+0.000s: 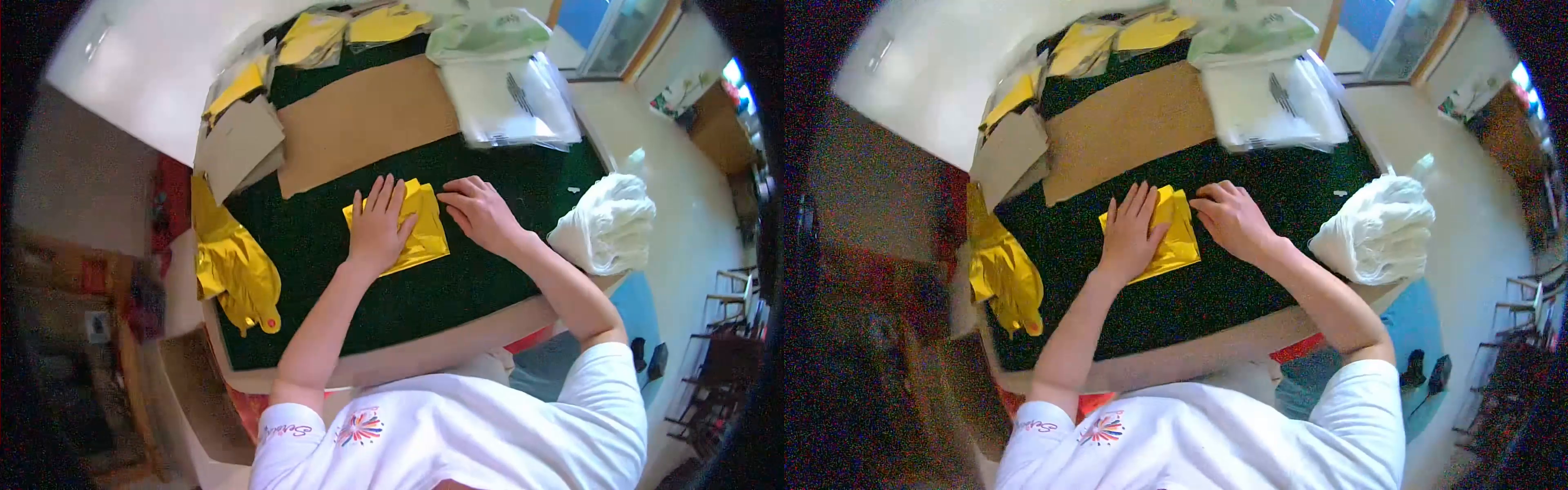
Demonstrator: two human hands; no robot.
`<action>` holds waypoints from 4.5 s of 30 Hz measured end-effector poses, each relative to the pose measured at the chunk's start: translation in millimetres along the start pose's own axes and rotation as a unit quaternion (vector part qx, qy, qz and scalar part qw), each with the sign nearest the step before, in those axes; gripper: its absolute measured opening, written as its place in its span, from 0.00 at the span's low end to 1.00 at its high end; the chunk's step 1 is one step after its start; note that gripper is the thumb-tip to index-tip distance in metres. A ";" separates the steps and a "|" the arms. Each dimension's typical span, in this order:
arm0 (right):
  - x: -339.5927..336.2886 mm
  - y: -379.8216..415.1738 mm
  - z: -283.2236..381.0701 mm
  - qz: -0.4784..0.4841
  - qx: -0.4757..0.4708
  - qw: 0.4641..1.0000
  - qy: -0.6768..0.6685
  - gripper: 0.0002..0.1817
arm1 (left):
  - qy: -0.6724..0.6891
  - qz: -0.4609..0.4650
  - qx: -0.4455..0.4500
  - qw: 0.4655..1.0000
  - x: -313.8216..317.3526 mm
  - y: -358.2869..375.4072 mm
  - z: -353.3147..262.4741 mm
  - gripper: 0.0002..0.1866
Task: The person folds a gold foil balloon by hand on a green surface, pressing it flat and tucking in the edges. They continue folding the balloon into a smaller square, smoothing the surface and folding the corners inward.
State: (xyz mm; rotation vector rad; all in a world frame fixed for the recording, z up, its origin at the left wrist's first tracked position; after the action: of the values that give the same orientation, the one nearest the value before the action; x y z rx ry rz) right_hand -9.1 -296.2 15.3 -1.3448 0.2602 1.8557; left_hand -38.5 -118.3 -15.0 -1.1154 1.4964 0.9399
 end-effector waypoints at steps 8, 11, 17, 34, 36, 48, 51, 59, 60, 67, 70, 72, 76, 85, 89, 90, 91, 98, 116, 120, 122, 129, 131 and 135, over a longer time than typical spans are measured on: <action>-2.0 5.1 -8.0 0.078 -0.054 0.994 0.062 0.22 | 0.024 0.006 0.003 1.000 -5.1 -0.2 -2.6 0.32; -6.2 7.7 -12.7 0.091 -0.045 0.994 0.052 0.26 | 0.028 0.019 0.007 0.999 -4.3 -1.4 -2.8 0.31; -13.5 22.9 -5.2 0.147 -0.094 0.982 0.068 0.23 | 0.040 0.042 -0.006 0.998 -2.3 -2.8 0.1 0.29; -5.7 37.4 11.6 0.152 -0.133 0.979 0.028 0.21 | 0.049 0.031 -0.005 0.998 -1.4 -3.1 0.5 0.26; -5.6 38.5 11.4 0.150 -0.130 0.980 0.026 0.20 | 0.049 0.033 -0.006 0.998 -1.4 -3.4 0.5 0.26; -9.2 47.3 11.5 0.159 -0.141 0.977 0.017 0.20 | 0.045 0.024 -0.003 0.999 -0.8 -3.1 0.6 0.26; -5.0 45.1 10.4 0.162 -0.139 0.976 0.029 0.20 | 0.043 0.019 0.002 0.999 0.6 -2.7 1.8 0.26; 3.6 20.4 7.3 0.111 -0.105 0.983 0.100 0.18 | 0.057 0.024 -0.004 0.998 -2.3 -3.4 -0.3 0.26; 4.7 18.2 7.1 0.110 -0.106 0.983 0.101 0.18 | 0.059 0.025 -0.003 0.998 -2.5 -3.3 -0.7 0.25; 13.2 1.2 4.0 0.084 -0.081 0.987 0.113 0.15 | 0.074 0.016 0.007 0.997 -2.7 -2.6 0.9 0.25; 15.1 -6.4 6.5 0.118 -0.062 0.985 0.113 0.14 | 0.085 0.009 0.011 0.996 -4.9 -2.6 -0.3 0.26; 19.4 -7.7 5.6 0.150 -0.048 0.981 0.109 0.13 | 0.088 0.006 0.013 0.996 -5.0 -2.3 0.1 0.26; 16.8 -8.3 5.3 0.073 -0.063 0.988 0.121 0.13 | 0.084 0.005 0.012 0.996 -3.6 -2.6 1.1 0.26; 18.7 -13.0 -1.5 0.103 -0.030 0.990 0.088 0.13 | 0.076 0.015 0.009 0.997 -5.4 -3.4 -1.0 0.26; 29.2 -16.5 -5.1 0.129 -0.020 0.989 0.064 0.15 | 0.069 0.011 0.014 0.997 -5.7 -3.6 -2.3 0.26; 30.0 -16.6 -5.8 0.125 -0.019 0.990 0.056 0.16 | 0.063 0.016 0.012 0.998 -5.2 -4.0 -2.4 0.26; 30.0 -16.6 -5.9 0.126 -0.019 0.990 0.056 0.16 | 0.056 0.021 0.012 0.998 -4.6 -4.2 -2.8 0.26; 16.6 -8.7 -8.8 0.076 -0.013 0.996 0.051 0.17 | 0.074 0.018 0.001 0.997 -1.5 -3.0 1.1 0.27; 29.4 -18.5 -9.4 0.122 -0.018 0.989 0.077 0.19 | 0.017 0.028 0.043 0.999 -1.9 -1.9 -4.6 0.32; 21.7 -15.6 -10.1 0.096 -0.013 0.994 0.051 0.19 | 0.031 0.024 0.036 0.999 -2.9 -2.4 -4.4 0.33; 17.1 -11.7 -8.8 0.089 -0.020 0.995 0.046 0.18 | 0.045 0.021 0.029 0.998 -3.3 -1.6 -3.6 0.34; 19.8 -12.2 -6.8 0.111 -0.029 0.993 0.042 0.15 | 0.025 0.015 0.049 0.998 -3.4 -2.0 -5.7 0.38; 21.2 -14.4 -5.6 0.117 -0.029 0.992 0.041 0.15 | 0.023 0.014 0.052 0.998 -3.3 -1.5 -5.6 0.38; 24.1 -15.9 -5.1 0.130 -0.030 0.990 0.051 0.15 | 0.027 0.016 0.049 0.998 -4.2 -2.0 -6.9 0.38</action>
State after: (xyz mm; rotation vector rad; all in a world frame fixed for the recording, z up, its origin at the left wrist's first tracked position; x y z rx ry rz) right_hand 3.2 -277.1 -3.3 -1.5083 0.4545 2.0240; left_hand -38.1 -124.6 -9.5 -1.0571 1.5921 0.8553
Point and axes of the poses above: each hand's wrist, its own y-axis away from the middle knuckle, its own x-axis out of the palm, z = x × y, the point moved 5 cm from there along -y, towards the middle knuckle, and after that the axes turned 10 degrees about z, right-handed, at the moved point
